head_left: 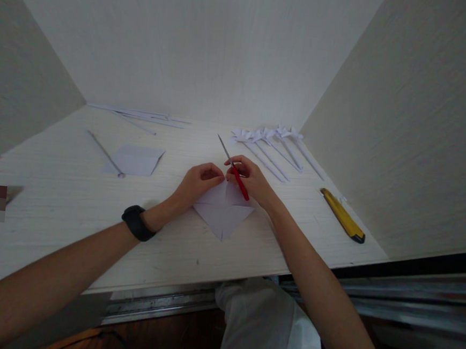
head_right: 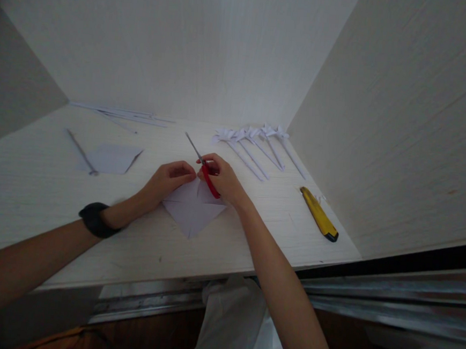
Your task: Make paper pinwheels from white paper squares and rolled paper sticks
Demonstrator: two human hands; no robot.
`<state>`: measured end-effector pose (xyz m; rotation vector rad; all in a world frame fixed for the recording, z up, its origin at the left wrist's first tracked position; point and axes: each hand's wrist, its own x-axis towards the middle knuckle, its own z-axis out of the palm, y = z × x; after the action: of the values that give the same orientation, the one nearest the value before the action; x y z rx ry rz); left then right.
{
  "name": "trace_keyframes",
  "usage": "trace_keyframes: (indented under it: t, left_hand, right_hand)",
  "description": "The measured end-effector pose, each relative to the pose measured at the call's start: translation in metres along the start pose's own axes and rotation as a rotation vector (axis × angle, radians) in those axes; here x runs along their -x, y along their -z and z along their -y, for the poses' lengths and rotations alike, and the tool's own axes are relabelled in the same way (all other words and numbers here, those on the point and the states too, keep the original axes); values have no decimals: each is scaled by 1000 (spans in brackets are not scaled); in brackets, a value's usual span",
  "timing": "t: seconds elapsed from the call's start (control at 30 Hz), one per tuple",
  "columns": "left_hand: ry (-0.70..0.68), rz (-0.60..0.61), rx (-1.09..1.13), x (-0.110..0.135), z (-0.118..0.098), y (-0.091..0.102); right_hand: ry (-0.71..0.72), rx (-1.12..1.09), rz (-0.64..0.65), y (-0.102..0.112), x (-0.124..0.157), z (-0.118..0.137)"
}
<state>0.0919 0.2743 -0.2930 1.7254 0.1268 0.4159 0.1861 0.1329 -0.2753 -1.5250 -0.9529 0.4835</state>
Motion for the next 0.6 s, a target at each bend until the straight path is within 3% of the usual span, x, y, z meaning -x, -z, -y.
trace_keyframes:
  t: [0.3,0.6]
  left_hand:
    - [-66,-11,-109,0,5,3]
    - [-127,-50,-282,3,3,3]
  right_hand:
    - [-8,-11,-6,-2,-2,-2]
    - [78,66,-67,-7,-1,-3]
